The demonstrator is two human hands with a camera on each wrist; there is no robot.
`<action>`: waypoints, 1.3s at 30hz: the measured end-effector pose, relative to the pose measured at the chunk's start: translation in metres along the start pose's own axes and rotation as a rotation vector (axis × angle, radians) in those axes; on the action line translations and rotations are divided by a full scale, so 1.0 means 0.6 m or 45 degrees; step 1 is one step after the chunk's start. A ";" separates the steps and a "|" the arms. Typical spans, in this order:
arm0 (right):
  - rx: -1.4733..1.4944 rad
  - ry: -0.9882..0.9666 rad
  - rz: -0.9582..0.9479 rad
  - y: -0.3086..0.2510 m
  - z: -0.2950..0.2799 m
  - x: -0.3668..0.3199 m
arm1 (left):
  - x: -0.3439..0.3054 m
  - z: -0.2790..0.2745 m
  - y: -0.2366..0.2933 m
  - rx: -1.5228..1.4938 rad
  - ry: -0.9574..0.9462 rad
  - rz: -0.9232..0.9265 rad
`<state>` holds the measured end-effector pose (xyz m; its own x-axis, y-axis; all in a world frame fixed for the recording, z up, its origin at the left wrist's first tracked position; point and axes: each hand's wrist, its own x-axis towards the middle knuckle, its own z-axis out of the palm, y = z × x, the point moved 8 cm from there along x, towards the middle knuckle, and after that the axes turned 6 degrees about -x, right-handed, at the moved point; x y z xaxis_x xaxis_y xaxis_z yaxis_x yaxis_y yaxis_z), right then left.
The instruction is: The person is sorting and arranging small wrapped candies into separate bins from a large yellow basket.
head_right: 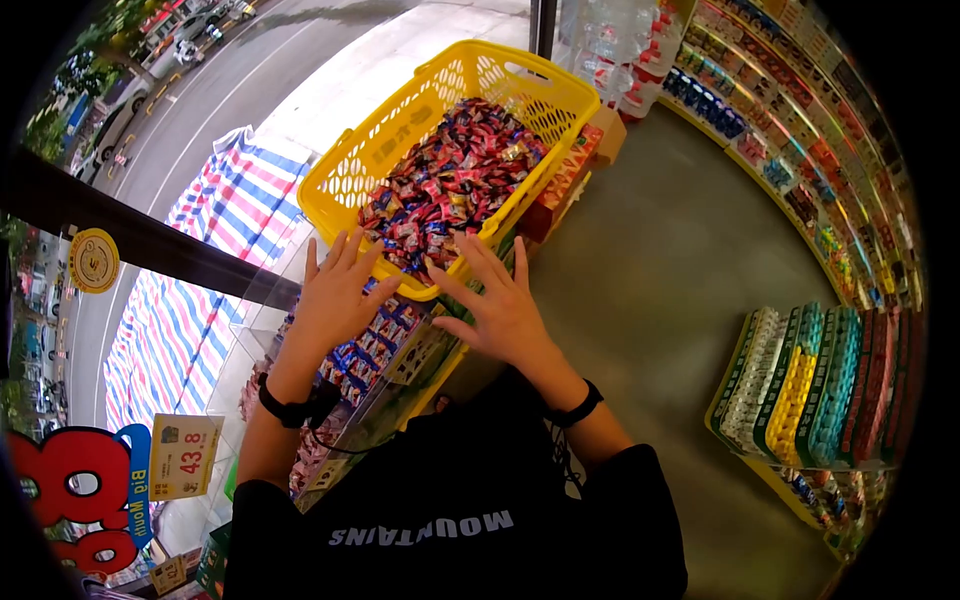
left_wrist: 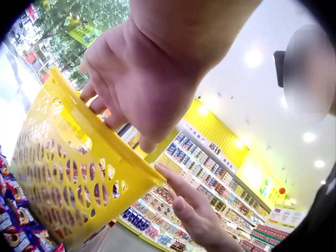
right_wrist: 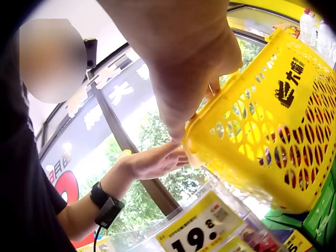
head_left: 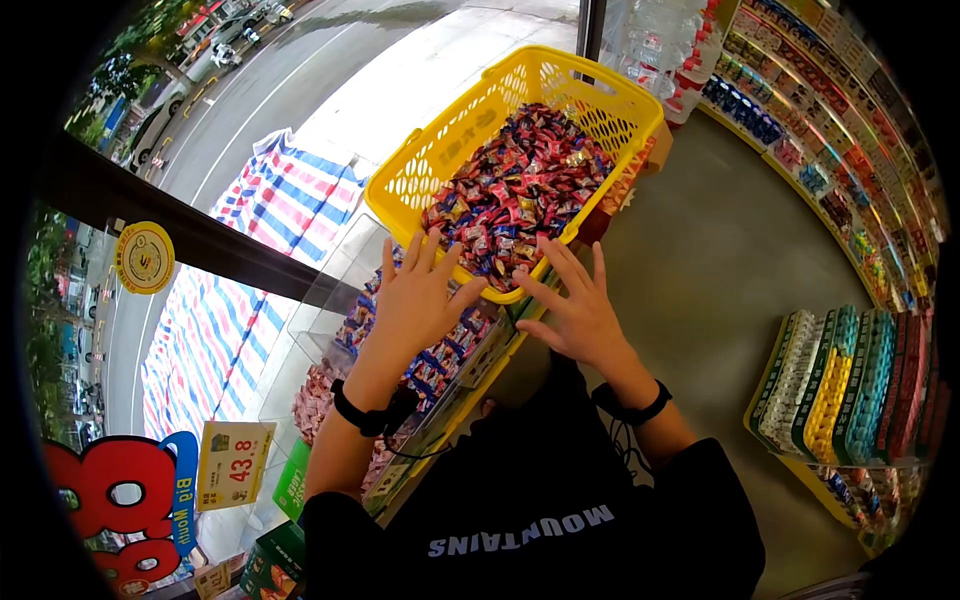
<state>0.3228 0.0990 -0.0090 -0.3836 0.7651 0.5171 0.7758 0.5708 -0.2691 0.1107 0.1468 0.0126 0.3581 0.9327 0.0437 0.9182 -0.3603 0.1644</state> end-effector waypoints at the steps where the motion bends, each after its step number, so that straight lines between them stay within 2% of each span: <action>1: 0.012 0.003 -0.012 0.022 -0.008 0.001 | 0.009 -0.006 0.005 0.028 -0.072 -0.046; 4: 0.029 -0.069 -0.147 0.077 -0.022 0.009 | 0.056 -0.034 0.024 -0.133 -0.159 -0.068; 5: 0.092 -0.001 -0.140 0.099 -0.033 0.016 | 0.079 -0.040 0.024 -0.158 -0.161 -0.060; 7: 0.220 0.128 -0.118 0.138 -0.052 0.028 | 0.121 -0.067 0.034 -0.137 -0.047 -0.056; 13: 0.185 0.108 -0.283 0.210 -0.067 0.127 | 0.228 -0.145 0.051 0.181 0.270 0.003; 17: 0.248 0.157 -0.310 0.220 -0.055 0.192 | 0.303 -0.150 0.045 0.132 0.298 0.073; 20: 0.219 0.191 -0.273 0.224 -0.032 0.224 | 0.353 -0.059 0.008 0.004 -0.067 0.022; 23: 0.182 0.167 -0.197 0.232 -0.007 0.230 | 0.351 0.041 0.008 0.098 -0.395 0.178; 27: 0.142 0.163 -0.162 0.232 -0.005 0.232 | 0.338 0.145 0.005 0.117 -0.737 0.236; 30: 0.136 0.129 -0.131 0.234 -0.003 0.236 | 0.341 0.179 0.021 0.273 -0.768 0.317; 34: 0.121 0.137 -0.112 0.235 -0.006 0.235 | 0.345 0.191 0.036 0.342 -0.819 0.311; 39: 0.143 0.156 -0.087 0.240 -0.002 0.233 | 0.355 0.194 0.041 0.417 -0.656 0.375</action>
<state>0.3814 0.2876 0.0256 -0.3642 0.6853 0.6307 0.6865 0.6552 -0.3154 0.2290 0.3344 -0.0889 0.5618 0.6956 -0.4479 0.7445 -0.6611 -0.0928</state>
